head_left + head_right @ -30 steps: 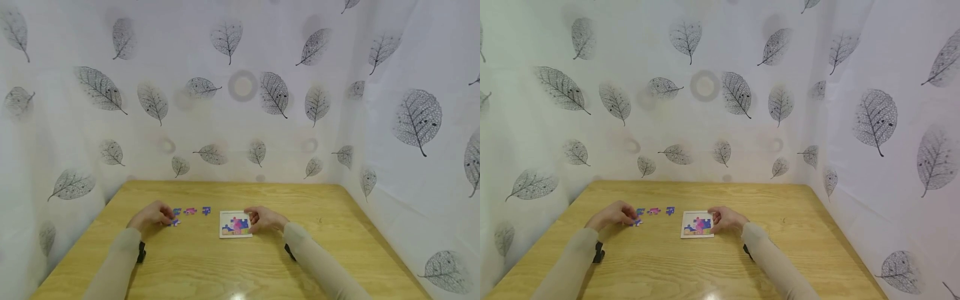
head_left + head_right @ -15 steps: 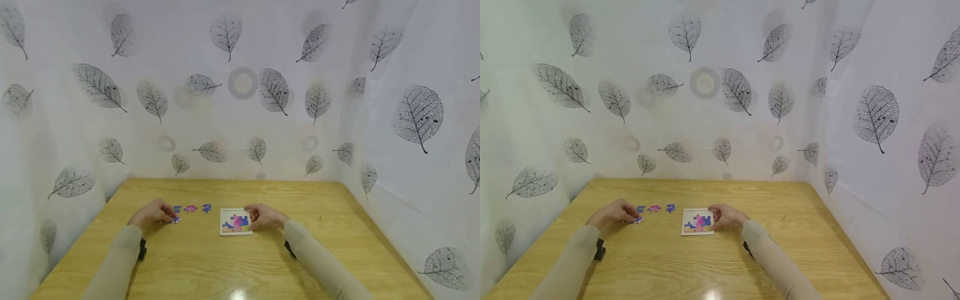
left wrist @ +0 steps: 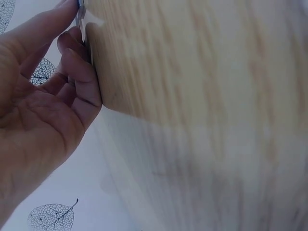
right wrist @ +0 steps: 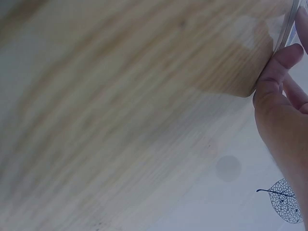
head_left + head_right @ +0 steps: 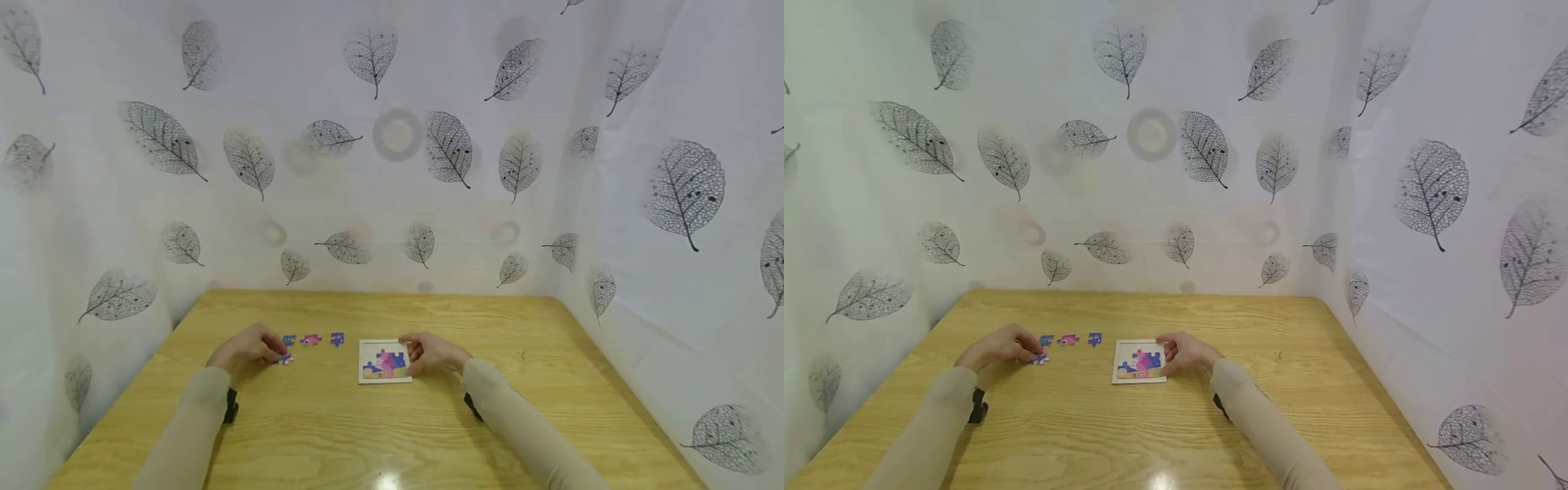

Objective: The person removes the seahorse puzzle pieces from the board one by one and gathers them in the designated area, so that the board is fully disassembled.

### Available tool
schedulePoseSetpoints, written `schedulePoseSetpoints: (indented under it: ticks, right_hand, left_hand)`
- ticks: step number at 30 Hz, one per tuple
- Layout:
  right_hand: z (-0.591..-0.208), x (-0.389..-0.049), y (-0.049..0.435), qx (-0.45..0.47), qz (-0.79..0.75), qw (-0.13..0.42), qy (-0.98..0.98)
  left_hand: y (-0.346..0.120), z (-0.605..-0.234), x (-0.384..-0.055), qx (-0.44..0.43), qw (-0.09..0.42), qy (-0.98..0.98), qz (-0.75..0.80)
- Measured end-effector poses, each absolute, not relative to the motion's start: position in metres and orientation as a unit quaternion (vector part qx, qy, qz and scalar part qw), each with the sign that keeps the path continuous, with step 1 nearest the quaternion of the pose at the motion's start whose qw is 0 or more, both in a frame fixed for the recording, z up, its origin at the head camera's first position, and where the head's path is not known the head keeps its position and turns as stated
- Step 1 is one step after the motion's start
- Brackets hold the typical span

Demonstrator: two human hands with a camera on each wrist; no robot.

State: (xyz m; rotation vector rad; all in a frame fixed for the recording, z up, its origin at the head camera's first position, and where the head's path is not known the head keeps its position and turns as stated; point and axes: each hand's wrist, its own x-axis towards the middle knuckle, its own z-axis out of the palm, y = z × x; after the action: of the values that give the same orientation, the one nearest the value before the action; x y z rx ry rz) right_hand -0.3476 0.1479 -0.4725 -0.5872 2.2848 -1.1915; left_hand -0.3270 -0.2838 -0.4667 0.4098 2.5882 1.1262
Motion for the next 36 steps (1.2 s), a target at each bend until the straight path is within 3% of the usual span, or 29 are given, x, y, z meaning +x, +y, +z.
schedulePoseSetpoints:
  ticks: [24,36]
  right_hand:
    - [-0.474,-0.349,0.148,-0.228,-0.411,0.231,0.852]
    - [-0.474,-0.349,0.146,-0.229,-0.408,0.225,0.855]
  left_hand:
    - [-0.289,-0.467,-0.331,0.139,0.158,0.885,0.415]
    - [-0.271,-0.461,-0.337,0.101,0.133,0.876,0.453]
